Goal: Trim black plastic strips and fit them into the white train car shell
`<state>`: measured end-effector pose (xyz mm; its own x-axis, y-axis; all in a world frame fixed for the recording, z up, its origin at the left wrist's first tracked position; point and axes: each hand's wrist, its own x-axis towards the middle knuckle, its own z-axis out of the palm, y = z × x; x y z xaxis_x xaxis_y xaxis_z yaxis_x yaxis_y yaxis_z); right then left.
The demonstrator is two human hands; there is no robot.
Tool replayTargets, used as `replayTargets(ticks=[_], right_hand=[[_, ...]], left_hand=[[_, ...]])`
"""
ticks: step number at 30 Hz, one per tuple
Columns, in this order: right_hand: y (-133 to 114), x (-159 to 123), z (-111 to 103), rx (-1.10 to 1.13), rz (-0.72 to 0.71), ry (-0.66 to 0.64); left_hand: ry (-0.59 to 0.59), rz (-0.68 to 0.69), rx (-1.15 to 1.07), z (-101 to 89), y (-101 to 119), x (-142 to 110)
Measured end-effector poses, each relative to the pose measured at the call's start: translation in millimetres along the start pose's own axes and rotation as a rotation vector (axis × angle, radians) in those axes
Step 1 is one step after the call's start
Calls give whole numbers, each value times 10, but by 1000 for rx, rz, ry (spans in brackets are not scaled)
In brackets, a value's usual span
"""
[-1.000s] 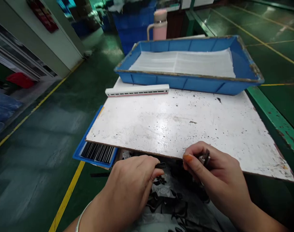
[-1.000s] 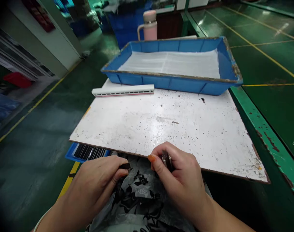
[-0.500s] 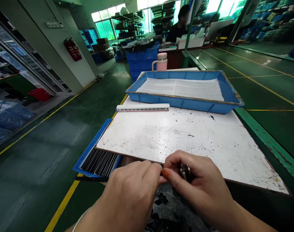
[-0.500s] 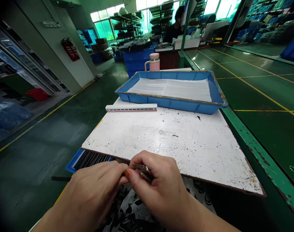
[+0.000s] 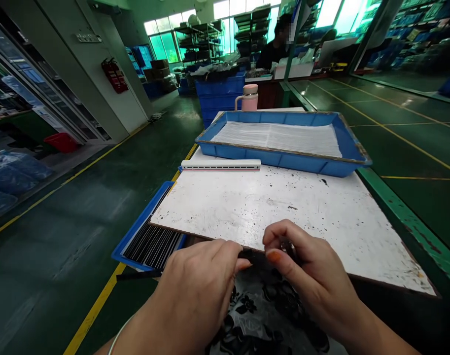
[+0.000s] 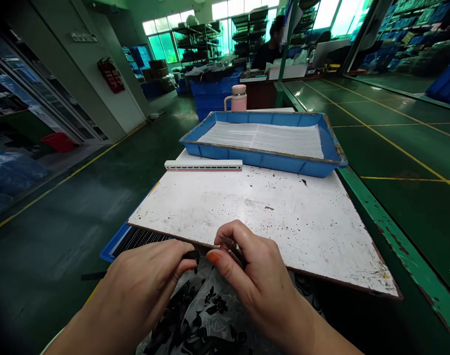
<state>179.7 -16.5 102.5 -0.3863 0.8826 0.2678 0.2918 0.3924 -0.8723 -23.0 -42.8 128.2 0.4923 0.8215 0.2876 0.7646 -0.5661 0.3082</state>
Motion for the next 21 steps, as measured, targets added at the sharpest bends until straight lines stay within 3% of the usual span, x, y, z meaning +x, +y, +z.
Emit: replayTargets(ticks=[4,14,21], right_hand=[[11,-46,4,-19,-44,-75],[139,-186,148,-171,-180,8],[155,-214,78,-45,-82,-150]], left_hand=[[-54,-58,-98,-5,-11,3],[-118,-182,-374,152,-18,-4],[-194,-189,-417,190,-24,-6]])
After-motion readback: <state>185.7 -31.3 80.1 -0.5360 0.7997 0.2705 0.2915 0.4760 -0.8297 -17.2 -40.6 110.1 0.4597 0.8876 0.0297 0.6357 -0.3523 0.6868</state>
